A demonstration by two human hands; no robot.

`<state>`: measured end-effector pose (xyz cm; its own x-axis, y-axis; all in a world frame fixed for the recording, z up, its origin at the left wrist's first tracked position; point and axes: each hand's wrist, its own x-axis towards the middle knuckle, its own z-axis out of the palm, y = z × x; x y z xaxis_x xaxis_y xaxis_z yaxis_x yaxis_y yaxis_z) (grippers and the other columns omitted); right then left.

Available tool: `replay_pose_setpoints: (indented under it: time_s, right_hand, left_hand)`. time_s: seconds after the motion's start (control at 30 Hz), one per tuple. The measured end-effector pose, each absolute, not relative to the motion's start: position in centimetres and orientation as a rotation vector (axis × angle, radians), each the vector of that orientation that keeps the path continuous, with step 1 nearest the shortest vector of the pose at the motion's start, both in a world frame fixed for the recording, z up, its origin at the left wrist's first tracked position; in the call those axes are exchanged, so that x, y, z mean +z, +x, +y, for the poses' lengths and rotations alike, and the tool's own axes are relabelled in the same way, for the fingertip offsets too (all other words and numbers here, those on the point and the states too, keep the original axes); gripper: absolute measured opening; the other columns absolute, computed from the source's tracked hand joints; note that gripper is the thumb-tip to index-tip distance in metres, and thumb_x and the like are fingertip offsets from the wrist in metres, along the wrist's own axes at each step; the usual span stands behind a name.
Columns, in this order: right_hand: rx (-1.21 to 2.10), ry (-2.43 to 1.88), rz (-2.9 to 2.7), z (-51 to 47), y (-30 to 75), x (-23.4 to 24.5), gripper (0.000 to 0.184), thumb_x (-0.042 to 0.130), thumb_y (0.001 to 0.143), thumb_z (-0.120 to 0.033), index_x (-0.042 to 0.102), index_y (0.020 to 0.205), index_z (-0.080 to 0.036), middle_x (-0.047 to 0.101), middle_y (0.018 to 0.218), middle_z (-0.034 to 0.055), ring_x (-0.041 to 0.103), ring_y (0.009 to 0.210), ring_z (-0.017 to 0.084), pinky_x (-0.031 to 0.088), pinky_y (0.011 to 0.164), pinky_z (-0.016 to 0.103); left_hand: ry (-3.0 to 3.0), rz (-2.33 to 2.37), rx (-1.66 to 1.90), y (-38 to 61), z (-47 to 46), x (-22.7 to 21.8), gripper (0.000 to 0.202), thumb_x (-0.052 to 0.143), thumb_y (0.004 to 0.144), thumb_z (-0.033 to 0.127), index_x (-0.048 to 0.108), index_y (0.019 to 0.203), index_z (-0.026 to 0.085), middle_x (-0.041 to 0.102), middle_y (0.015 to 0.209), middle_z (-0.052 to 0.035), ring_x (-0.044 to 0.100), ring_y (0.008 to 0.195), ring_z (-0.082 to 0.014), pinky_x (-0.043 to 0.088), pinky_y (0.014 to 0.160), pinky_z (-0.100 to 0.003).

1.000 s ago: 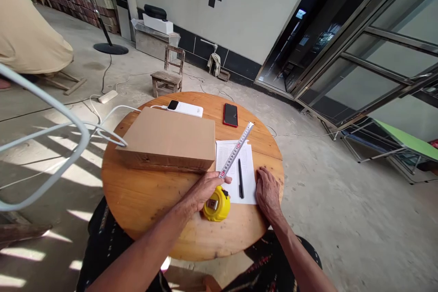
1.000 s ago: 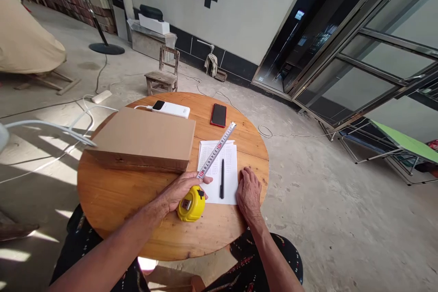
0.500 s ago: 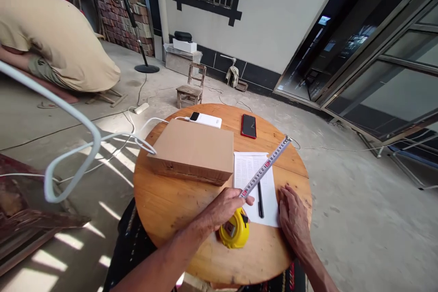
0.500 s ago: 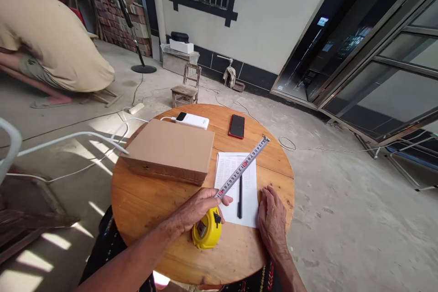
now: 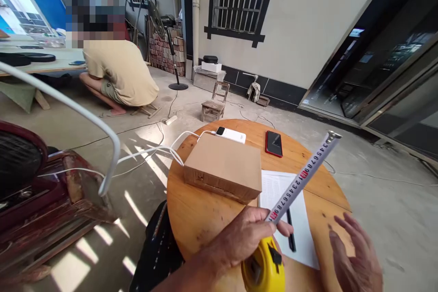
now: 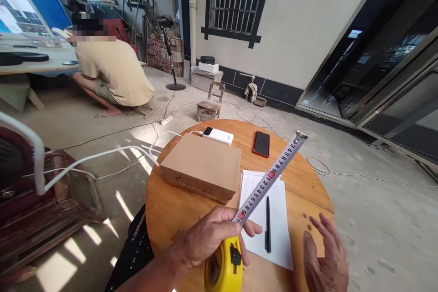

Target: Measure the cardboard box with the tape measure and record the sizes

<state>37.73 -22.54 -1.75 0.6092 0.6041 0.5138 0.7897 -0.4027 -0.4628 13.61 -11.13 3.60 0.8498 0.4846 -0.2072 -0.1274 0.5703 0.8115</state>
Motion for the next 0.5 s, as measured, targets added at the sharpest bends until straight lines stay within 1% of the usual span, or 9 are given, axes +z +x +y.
replay_pose_setpoints:
  time_s: [0.07,0.17,0.2,0.23,0.27,0.3,0.33,0.4,0.5]
  right_hand:
    - [-0.361,-2.117,-1.115,-21.1,36.1,0.9,0.04,0.045,0.082,-0.046,0.059,0.109,-0.021,0.052,0.132,0.0109,0.046,0.123,0.032,0.049,0.045,0.028]
    - [-0.297,-2.018,-1.335,-17.6,32.9,4.4,0.036,0.047,0.083,-0.046,0.058,0.109,-0.024,0.051,0.133,0.0077,0.047,0.12,0.031,0.05,0.048,0.03]
    - [-0.28,-1.973,-1.441,-16.1,31.7,5.3,0.034,0.047,0.084,-0.045,0.058,0.11,-0.025,0.051,0.133,0.0075,0.049,0.118,0.03,0.051,0.055,0.033]
    - [-0.291,-1.912,-1.569,-14.4,30.3,6.1,0.034,0.047,0.085,-0.043,0.057,0.112,-0.025,0.051,0.133,0.008,0.049,0.118,0.03,0.052,0.068,0.038]
    - [-0.324,-1.827,-1.707,-12.6,28.9,6.7,0.037,0.048,0.085,-0.043,0.055,0.116,-0.024,0.051,0.133,0.0091,0.047,0.12,0.03,0.048,0.083,0.045]
    - [-0.331,-1.774,-1.816,-10.7,27.4,7.1,0.04,0.048,0.085,-0.042,0.052,0.12,-0.023,0.049,0.135,0.0101,0.044,0.123,0.03,0.041,0.093,0.049]
    - [-0.299,-1.752,-1.932,-8.7,25.9,7.5,0.044,0.049,0.085,-0.043,0.049,0.124,-0.021,0.045,0.138,0.0111,0.04,0.126,0.03,0.037,0.097,0.049]
    - [-0.264,-1.731,-2.084,-4.8,23.0,8.1,0.052,0.05,0.084,-0.047,0.046,0.127,-0.019,0.042,0.14,0.0139,0.036,0.128,0.031,0.034,0.099,0.048]
    - [-0.221,-1.774,-2.196,-0.3,20.1,8.4,0.053,0.047,0.085,-0.05,0.048,0.123,-0.014,0.047,0.131,0.0173,0.041,0.121,0.033,0.033,0.097,0.046]
  left_hand:
    - [0.906,0.439,0.423,11.6,-11.2,4.4,0.024,0.052,0.078,0.029,0.067,0.085,0.012,0.068,0.071,-0.0067,0.061,0.052,-0.0123,0.042,0.053,-0.021]
    - [0.891,0.545,0.505,8.2,-11.2,4.4,0.021,0.053,0.079,0.027,0.066,0.085,0.012,0.067,0.065,-0.0053,0.06,0.055,-0.0135,0.043,0.055,-0.022]
    - [0.876,0.591,0.52,7.1,-11.2,4.1,0.021,0.052,0.08,0.028,0.066,0.085,0.013,0.068,0.069,-0.0059,0.06,0.054,-0.0133,0.043,0.056,-0.023]
    - [0.855,0.648,0.55,6.0,-11.2,3.7,0.023,0.051,0.082,0.029,0.065,0.089,0.013,0.069,0.068,-0.0062,0.06,0.055,-0.0136,0.043,0.057,-0.023]
    - [0.84,0.72,0.575,4.9,-11.2,3.2,0.026,0.049,0.084,0.029,0.065,0.094,0.012,0.068,0.066,-0.0059,0.061,0.058,-0.0145,0.044,0.059,-0.023]
    - [0.825,0.797,0.591,4.0,-11.3,2.8,0.028,0.049,0.084,0.031,0.065,0.097,0.013,0.067,0.064,-0.0054,0.061,0.059,-0.0152,0.044,0.059,-0.024]
    - [0.823,0.841,0.601,3.1,-11.3,2.3,0.029,0.05,0.085,0.033,0.065,0.099,0.013,0.068,0.066,-0.0058,0.062,0.061,-0.0161,0.044,0.06,-0.024]
    - [0.82,0.911,0.639,1.6,-11.5,1.6,0.03,0.052,0.083,0.035,0.066,0.098,0.013,0.068,0.067,-0.0061,0.062,0.062,-0.0176,0.045,0.06,-0.026]
    - [0.773,0.999,0.67,-0.1,-11.9,1.4,0.036,0.054,0.081,0.042,0.067,0.098,0.014,0.068,0.066,-0.006,0.062,0.063,-0.0193,0.046,0.062,-0.028]
